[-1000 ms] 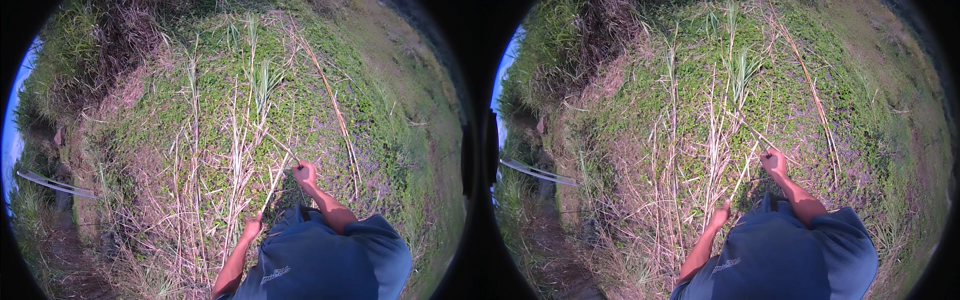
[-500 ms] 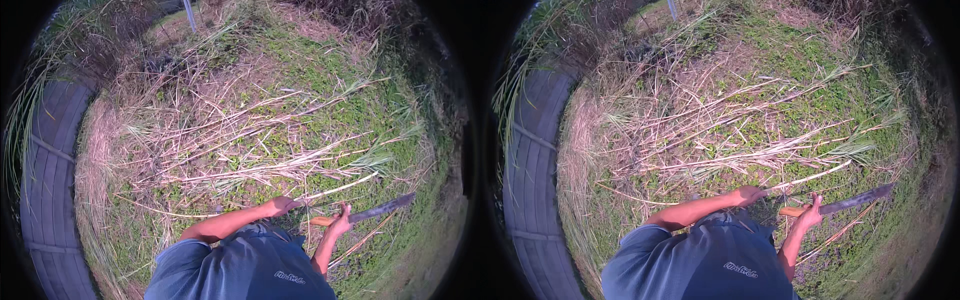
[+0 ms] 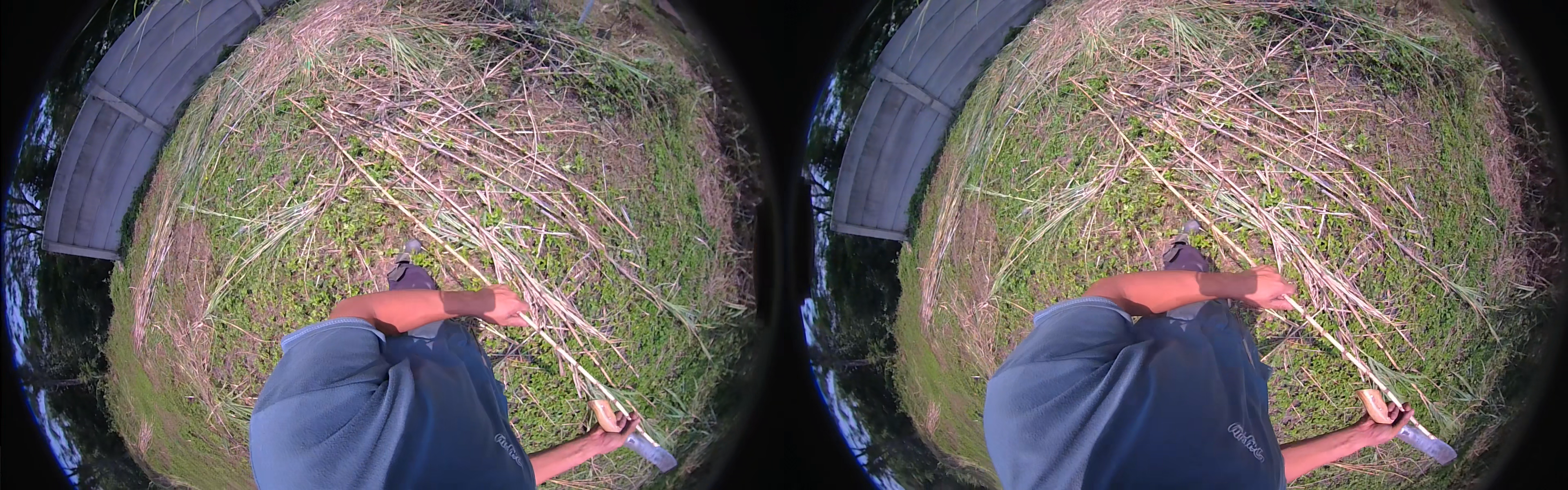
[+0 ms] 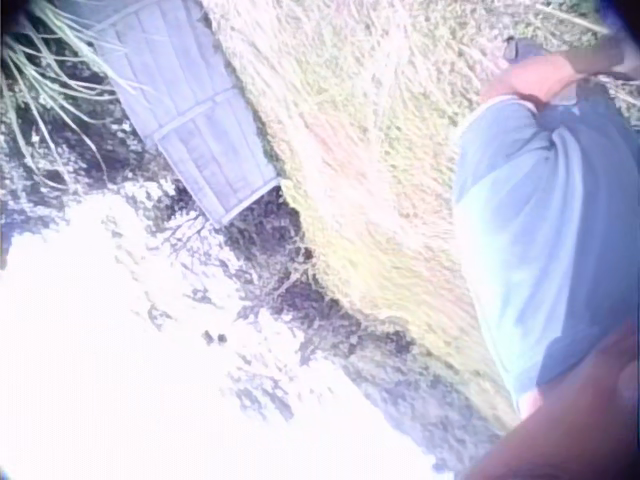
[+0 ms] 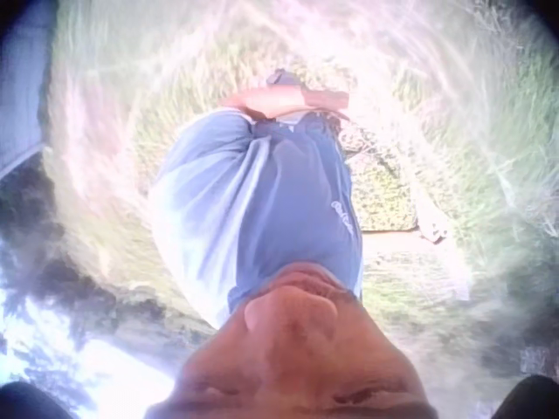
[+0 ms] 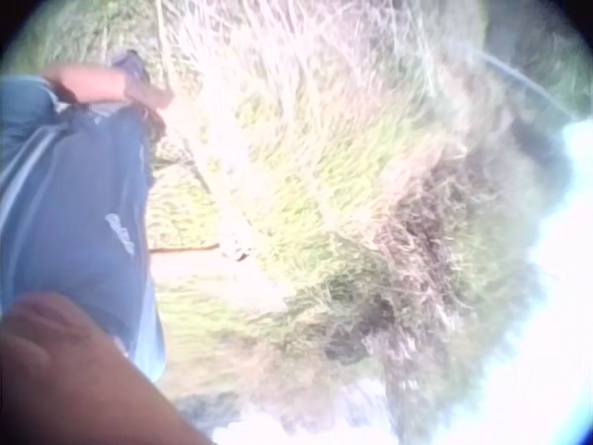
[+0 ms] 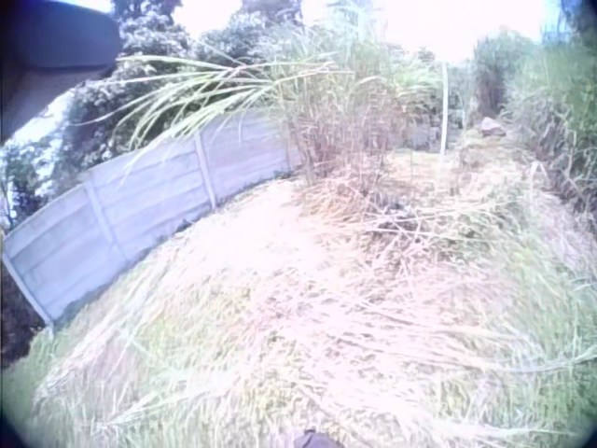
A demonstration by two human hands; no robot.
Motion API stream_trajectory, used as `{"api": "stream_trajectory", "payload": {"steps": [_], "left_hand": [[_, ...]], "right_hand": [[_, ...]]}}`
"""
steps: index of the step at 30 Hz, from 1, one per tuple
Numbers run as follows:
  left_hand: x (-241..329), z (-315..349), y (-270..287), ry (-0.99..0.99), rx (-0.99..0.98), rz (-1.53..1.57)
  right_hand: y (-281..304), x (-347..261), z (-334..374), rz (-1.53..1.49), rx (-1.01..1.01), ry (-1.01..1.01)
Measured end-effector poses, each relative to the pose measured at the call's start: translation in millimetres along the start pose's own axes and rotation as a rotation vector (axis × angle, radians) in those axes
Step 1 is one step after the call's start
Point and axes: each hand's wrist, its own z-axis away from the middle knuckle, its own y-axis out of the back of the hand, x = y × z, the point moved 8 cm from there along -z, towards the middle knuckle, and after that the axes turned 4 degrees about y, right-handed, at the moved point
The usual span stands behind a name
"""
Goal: The person uses a machete to cut long, thin sticks into smaller pieces. They hold the sticks with one hand and swing the machete with the other to sever the material, dropping the cut pieces onto the ground.
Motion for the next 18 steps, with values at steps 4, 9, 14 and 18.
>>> {"api": "stream_trajectory", "payload": {"steps": [4, 9, 14, 18], "left_hand": [[-104, 69, 33, 0.075, 0.157, -0.116], [-225, 173, 65, 0.376, 0.166, -0.376], [-233, 147, 36, 0.312, -0.085, -0.264], [-122, 40, 51, 0.127, -0.119, -0.009]], "right_hand": [[-8, -98, -27, 0.005, -0.083, 0.095], [-35, -151, 34, 0.168, 0.134, 0.358], [-55, -109, 88, 0.25, 0.304, 0.371], [-56, -30, 142, 0.302, 0.448, 0.234]]}}
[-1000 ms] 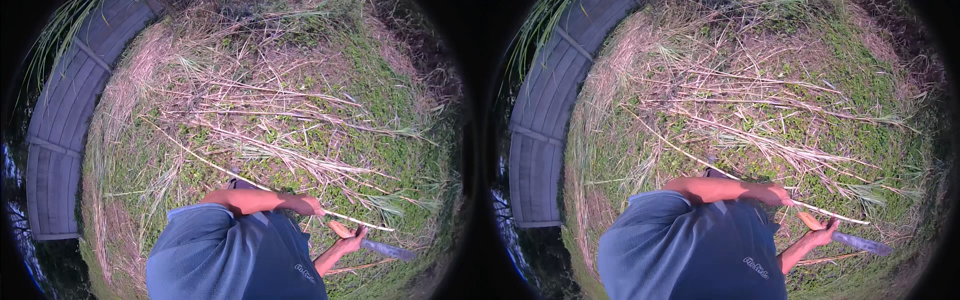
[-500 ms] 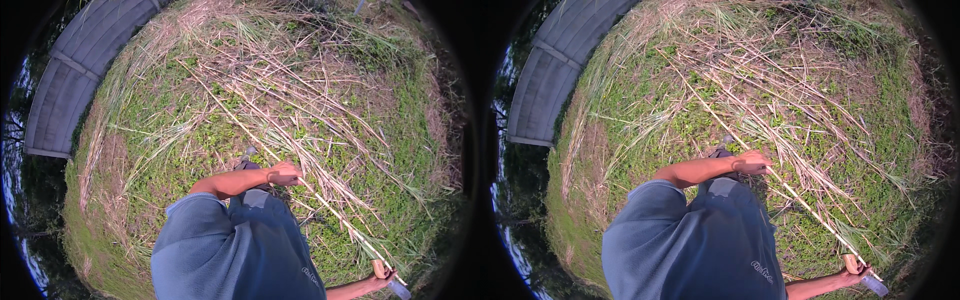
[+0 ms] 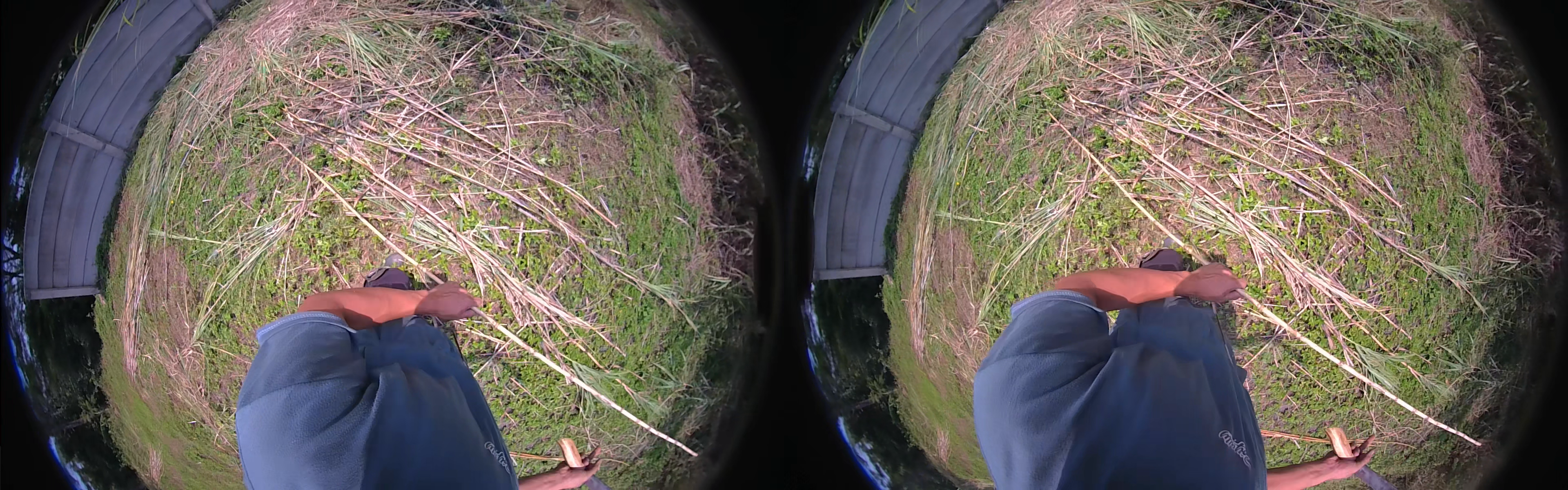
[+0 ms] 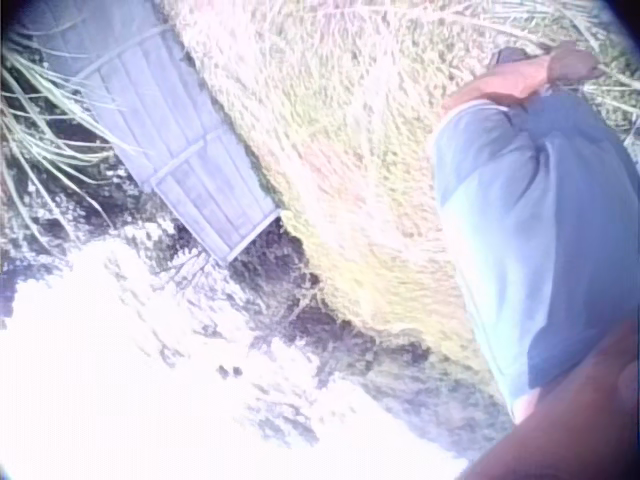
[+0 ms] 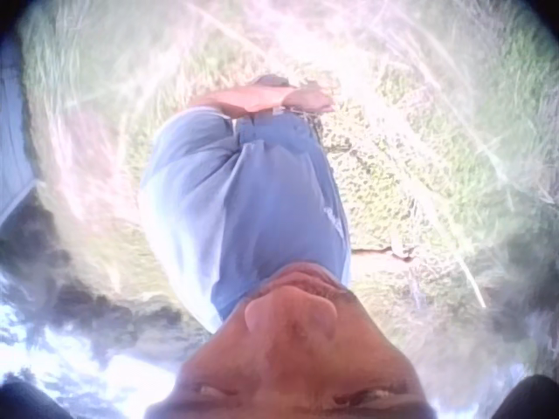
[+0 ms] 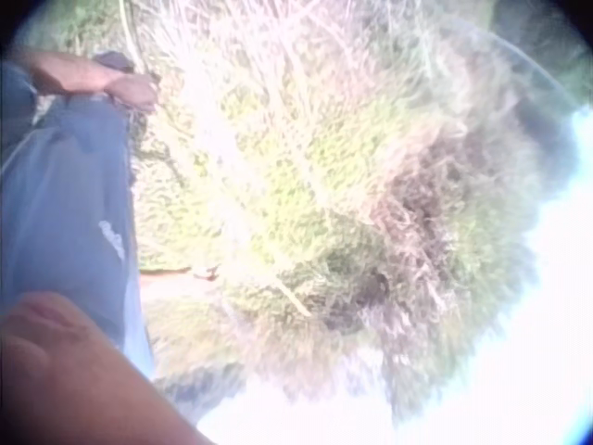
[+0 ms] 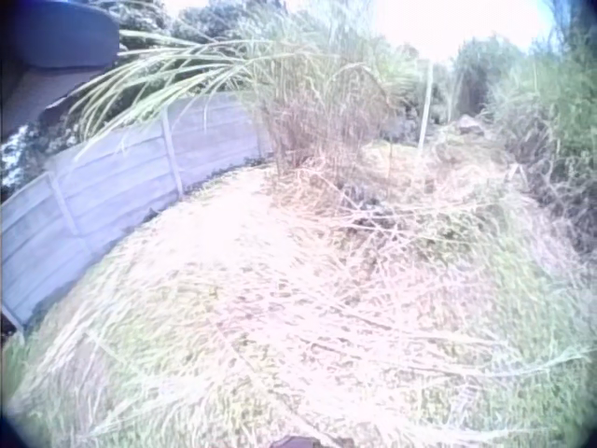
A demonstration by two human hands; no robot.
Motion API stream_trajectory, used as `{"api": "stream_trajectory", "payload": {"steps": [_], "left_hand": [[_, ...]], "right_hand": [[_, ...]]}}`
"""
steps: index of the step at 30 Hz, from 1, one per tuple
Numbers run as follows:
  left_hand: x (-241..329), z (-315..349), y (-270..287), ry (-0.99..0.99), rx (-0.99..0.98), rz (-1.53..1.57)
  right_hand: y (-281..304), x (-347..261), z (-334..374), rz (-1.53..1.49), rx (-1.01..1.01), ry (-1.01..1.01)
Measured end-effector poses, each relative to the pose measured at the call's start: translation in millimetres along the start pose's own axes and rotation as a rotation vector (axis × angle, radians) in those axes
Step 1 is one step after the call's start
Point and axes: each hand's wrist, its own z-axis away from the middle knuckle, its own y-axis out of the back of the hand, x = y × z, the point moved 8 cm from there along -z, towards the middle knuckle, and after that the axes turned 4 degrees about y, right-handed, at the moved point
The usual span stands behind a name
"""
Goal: The person uses a machete to cut long, thin sticks into smaller pieces. They hold the sticks with one hand and swing the machete with the other to sever the material, dropping the cut pieces onto the ground.
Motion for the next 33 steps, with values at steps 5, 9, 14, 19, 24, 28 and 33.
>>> {"api": "stream_trajectory", "payload": {"steps": [5, 9, 14, 19, 24, 28, 33], "left_hand": [[128, -39, -7, -0.425, -0.195, 0.254], [149, -29, 10, -0.43, -0.378, 0.238], [-6, -1, 31, -0.068, -0.576, 0.115], [-299, 128, 77, 0.305, -0.465, -0.116], [-306, 139, 132, 0.315, -0.302, -0.231], [-221, 84, 101, 0.125, -0.23, -0.105], [-1, -65, -6, -0.092, -0.522, 0.327]], "right_hand": [[-61, 99, 111, -0.095, 0.033, -0.256], [-85, 111, 138, -0.315, 0.087, -0.376], [-91, 10, 96, -0.519, 0.119, -0.257], [-27, -152, 1, -0.488, 0.096, -0.097], [47, -235, -52, -0.299, 0.058, 0.149], [-4, -125, 37, -0.151, 0.317, 0.204], [7, 83, 148, 0.146, 0.332, -0.159]]}}
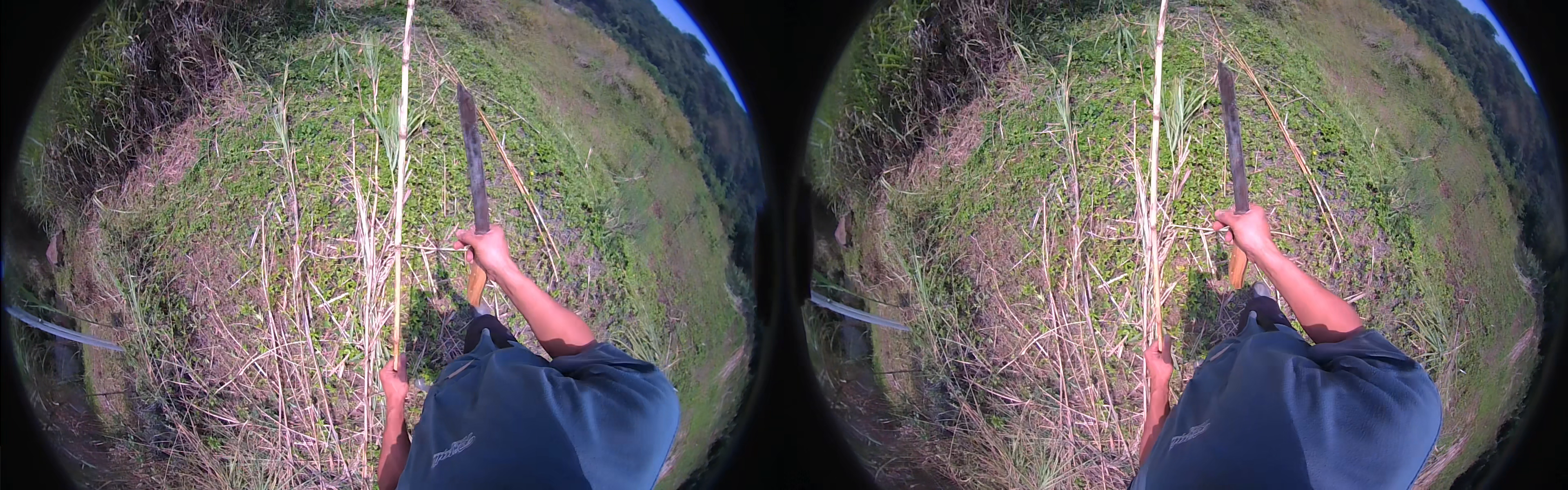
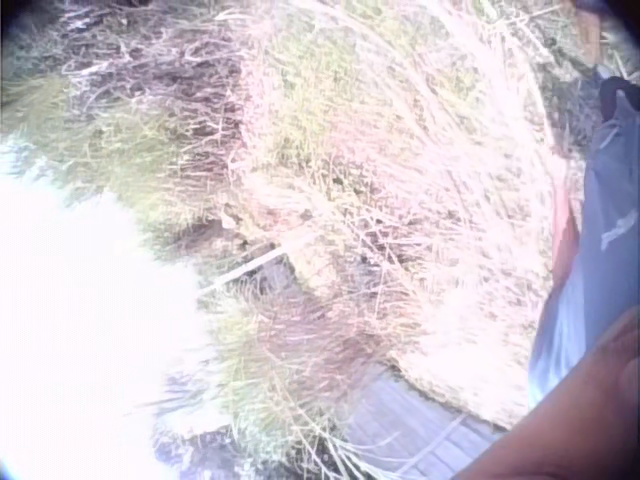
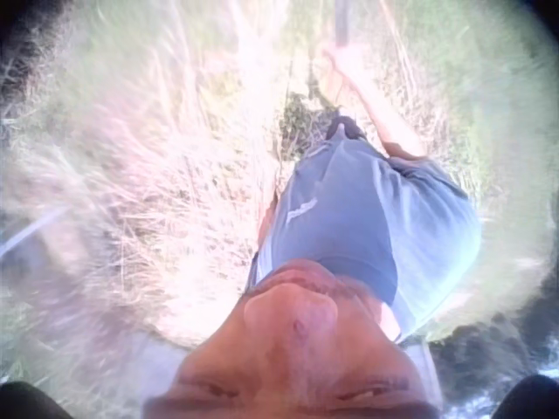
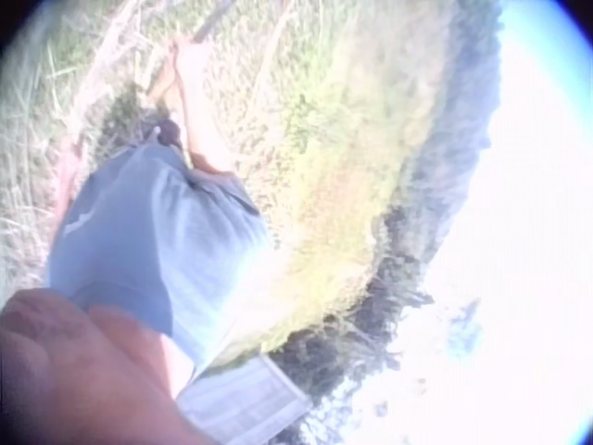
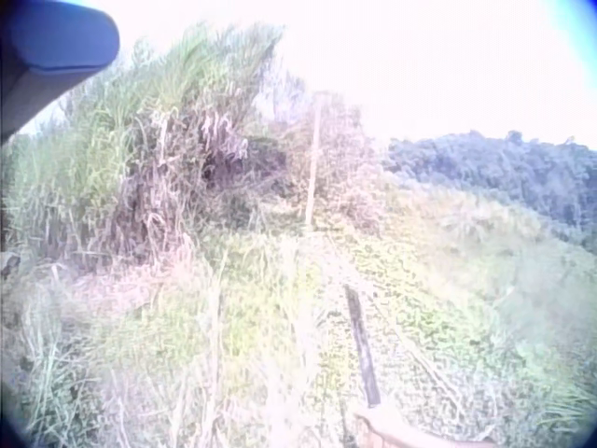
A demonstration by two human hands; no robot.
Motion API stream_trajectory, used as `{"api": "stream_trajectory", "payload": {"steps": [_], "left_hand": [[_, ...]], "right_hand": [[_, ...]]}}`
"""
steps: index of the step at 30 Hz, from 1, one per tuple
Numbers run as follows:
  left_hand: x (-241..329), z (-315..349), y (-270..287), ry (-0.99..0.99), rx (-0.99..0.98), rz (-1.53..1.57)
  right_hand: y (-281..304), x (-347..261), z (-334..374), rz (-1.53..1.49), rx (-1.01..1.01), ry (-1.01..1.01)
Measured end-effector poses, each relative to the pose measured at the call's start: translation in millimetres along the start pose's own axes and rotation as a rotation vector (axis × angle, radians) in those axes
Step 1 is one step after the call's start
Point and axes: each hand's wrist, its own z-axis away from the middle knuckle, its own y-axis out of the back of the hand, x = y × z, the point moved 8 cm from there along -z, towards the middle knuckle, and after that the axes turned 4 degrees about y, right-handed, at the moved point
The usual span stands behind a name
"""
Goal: The person uses a machete to cut long, thin sticks into smaller pieces. They hold the sticks with one hand and swing the machete with the other to sever the material, dropping the cut pieces onto the ground.
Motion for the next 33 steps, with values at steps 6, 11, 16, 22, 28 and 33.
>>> {"api": "stream_trajectory", "payload": {"steps": [6, 11, 16, 22, 28, 33], "left_hand": [[286, -170, 13, -0.478, -0.088, 0.513], [481, -201, -34, -0.614, -0.044, 0.757], [556, -216, -114, -0.661, -0.196, 0.882], [525, -289, -227, -0.337, -0.172, 0.926], [428, -352, -376, 0.039, -0.239, 0.845], [365, -352, -499, 0.238, -0.483, 0.825]], "right_hand": [[27, 77, 5, 0.098, -0.215, -0.297], [107, 49, -62, 0.291, -0.017, -0.095], [183, 59, -108, 0.227, 0.152, -0.094], [322, 144, -79, 0.067, 0.322, -0.21], [407, 216, 73, -0.078, 0.471, -0.496], [406, 203, 174, -0.02, 0.68, -0.665]]}}
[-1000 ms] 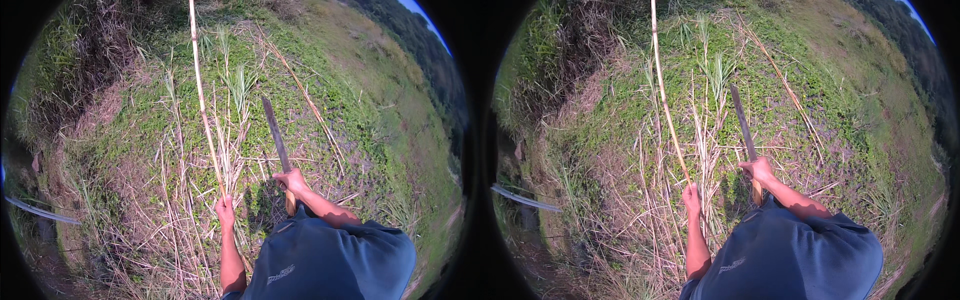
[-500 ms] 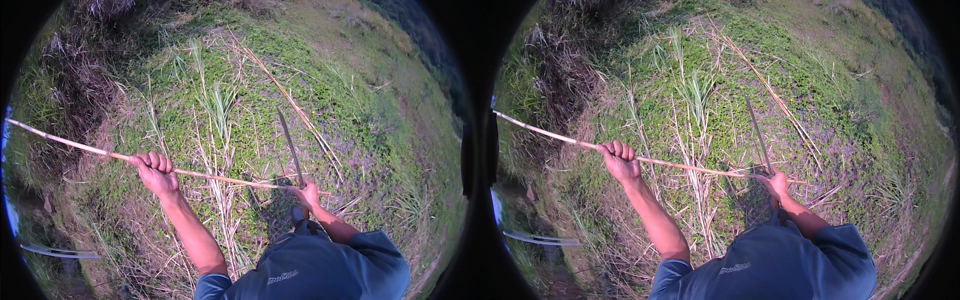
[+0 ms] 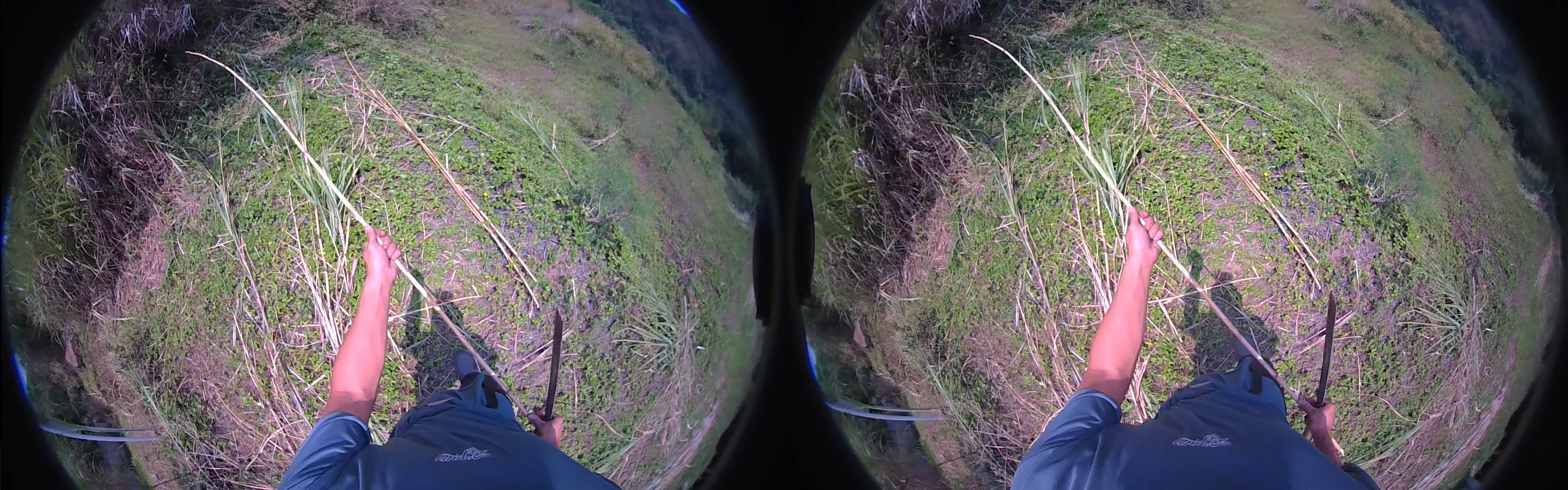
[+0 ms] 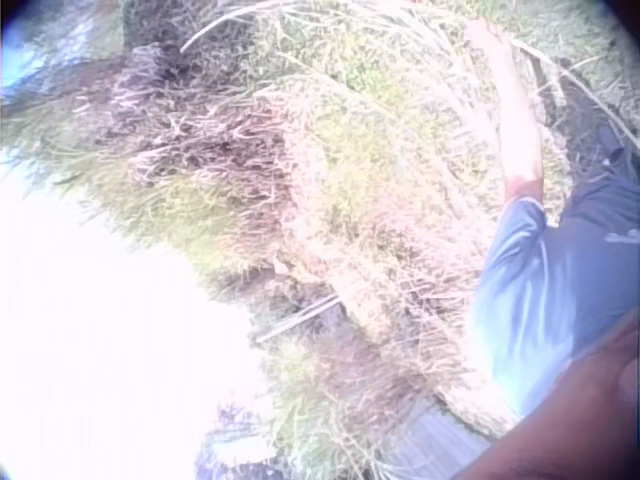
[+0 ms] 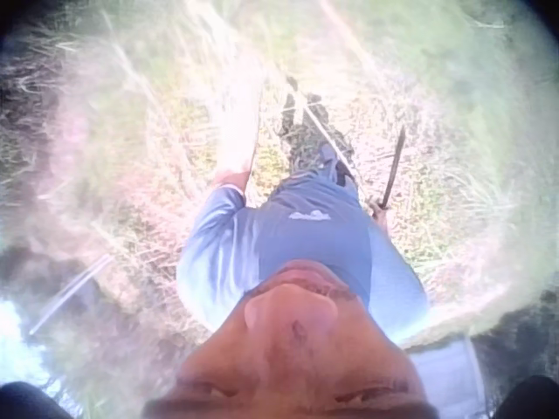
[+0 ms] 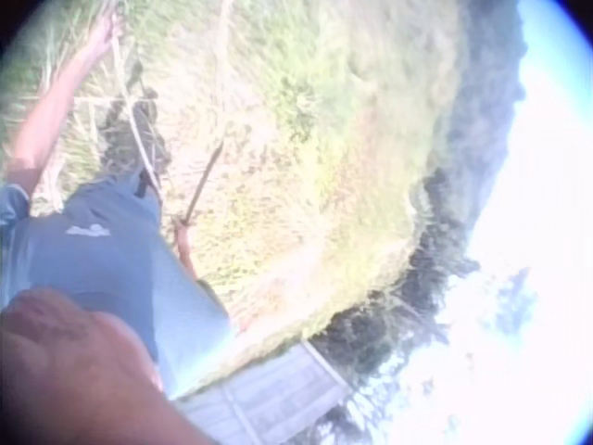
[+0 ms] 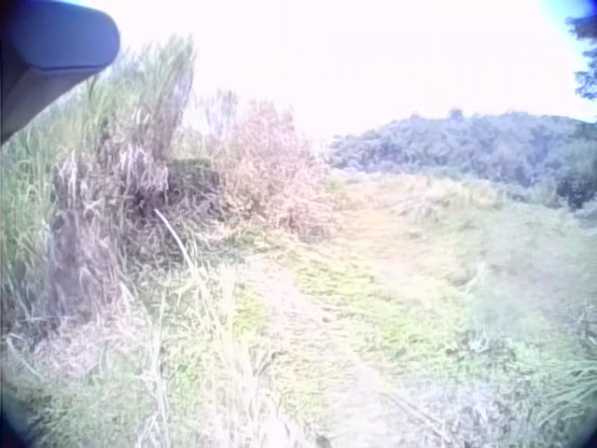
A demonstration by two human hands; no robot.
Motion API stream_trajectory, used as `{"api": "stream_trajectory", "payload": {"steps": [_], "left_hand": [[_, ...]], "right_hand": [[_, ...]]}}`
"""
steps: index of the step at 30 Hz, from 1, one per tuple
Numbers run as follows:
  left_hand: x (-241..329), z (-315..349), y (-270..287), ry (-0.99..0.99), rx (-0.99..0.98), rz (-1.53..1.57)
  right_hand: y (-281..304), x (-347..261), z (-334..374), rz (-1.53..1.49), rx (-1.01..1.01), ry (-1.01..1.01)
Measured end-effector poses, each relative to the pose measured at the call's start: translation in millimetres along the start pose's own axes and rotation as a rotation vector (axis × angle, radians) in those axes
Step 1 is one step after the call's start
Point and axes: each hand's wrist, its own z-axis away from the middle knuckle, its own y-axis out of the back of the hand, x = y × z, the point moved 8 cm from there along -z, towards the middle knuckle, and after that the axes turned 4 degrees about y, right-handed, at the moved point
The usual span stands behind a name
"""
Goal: The person uses a machete to cut long, thin sticks into smaller pieces. They hold the sticks with one hand and swing the machete with the other to sever the material, dropping the cut pieces onto the ground.
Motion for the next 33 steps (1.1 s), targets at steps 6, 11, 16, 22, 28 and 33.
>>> {"api": "stream_trajectory", "payload": {"steps": [6, 11, 16, 22, 28, 33], "left_hand": [[-136, 11, -30, 0.281, -0.037, -0.233], [-156, 33, -43, 0.367, -0.077, -0.444], [-140, 60, 20, 0.436, -0.173, -0.556], [-143, 196, 332, 0.353, 0.565, -0.463], [-158, 500, 524, 0.876, 0.73, -1.902], [-235, 662, 498, 0.938, 1.045, -1.237]], "right_hand": [[0, -7, -18, -0.066, 0.048, 0.22], [-21, -38, -90, 0.099, 0.129, 0.337], [-84, -111, -172, -0.002, 0.09, 0.421], [-156, -212, -262, 0.143, 0.076, 0.46], [-192, -299, -376, 0.296, 0.195, 0.417], [-218, -343, -415, 0.578, 0.247, 0.434]]}}
